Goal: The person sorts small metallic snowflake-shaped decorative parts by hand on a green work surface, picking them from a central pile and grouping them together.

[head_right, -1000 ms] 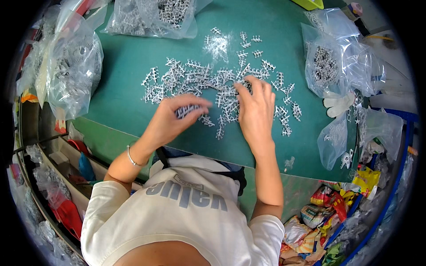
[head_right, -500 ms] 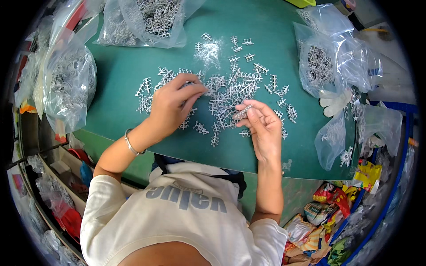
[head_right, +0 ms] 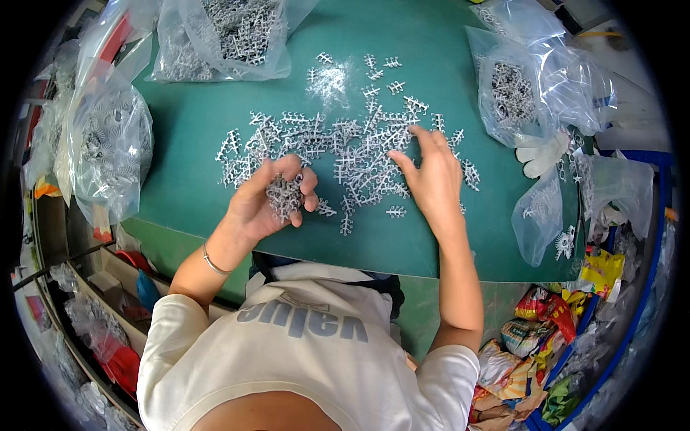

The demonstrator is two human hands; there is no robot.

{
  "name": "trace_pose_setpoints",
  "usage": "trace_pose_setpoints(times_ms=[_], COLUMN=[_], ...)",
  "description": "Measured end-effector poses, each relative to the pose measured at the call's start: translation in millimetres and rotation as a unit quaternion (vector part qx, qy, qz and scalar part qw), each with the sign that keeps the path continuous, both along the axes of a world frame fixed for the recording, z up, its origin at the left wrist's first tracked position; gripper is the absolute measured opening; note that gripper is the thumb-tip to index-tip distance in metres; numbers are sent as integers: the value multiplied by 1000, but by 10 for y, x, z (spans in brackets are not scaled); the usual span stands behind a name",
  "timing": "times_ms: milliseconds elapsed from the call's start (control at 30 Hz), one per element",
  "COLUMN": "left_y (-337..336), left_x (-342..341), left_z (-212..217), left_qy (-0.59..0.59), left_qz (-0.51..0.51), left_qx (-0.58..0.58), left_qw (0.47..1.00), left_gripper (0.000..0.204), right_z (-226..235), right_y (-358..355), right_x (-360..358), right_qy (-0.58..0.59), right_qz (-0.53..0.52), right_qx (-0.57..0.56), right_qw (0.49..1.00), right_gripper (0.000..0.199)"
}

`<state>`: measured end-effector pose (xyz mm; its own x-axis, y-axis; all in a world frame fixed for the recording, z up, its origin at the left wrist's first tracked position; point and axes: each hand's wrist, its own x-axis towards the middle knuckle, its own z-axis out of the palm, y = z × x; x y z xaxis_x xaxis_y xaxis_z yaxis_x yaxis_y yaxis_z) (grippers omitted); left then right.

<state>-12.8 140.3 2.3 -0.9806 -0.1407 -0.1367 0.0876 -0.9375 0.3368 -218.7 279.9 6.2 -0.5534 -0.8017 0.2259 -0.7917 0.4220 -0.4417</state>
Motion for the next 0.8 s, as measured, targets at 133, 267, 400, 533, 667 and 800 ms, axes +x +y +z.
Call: trace_pose_setpoints(times_ms=[133, 267, 400, 533, 667, 800], left_y=[46, 142, 154, 93, 71, 41], left_x=[-21, -3, -12, -64, -66, -57], left_z=[170, 241, 191, 233, 214, 186], left_qy=[-91, -169, -174, -217, -204, -193], left_qz=[6, 19, 41, 41, 36, 29], left_qx=[-62, -148, -262, -44, 74, 12], left_qw=[994, 974, 948, 974, 976, 981], left_gripper=[14, 18, 17, 15, 12, 16], right_z=[54, -44, 120, 126, -6, -12], right_y=[52, 234, 212, 60, -75, -193], right_x=[-13, -196, -174, -196, -181, -31], right_qy=[-20, -161, -623, -791, -386, -84], right_qz=[-3, -75, -110, -77, -49, -82], right_qx=[10, -100, -229, -288, -90, 19], right_qw=[1000, 979, 740, 534, 917, 993], right_gripper=[25, 14, 22, 27, 24, 26])
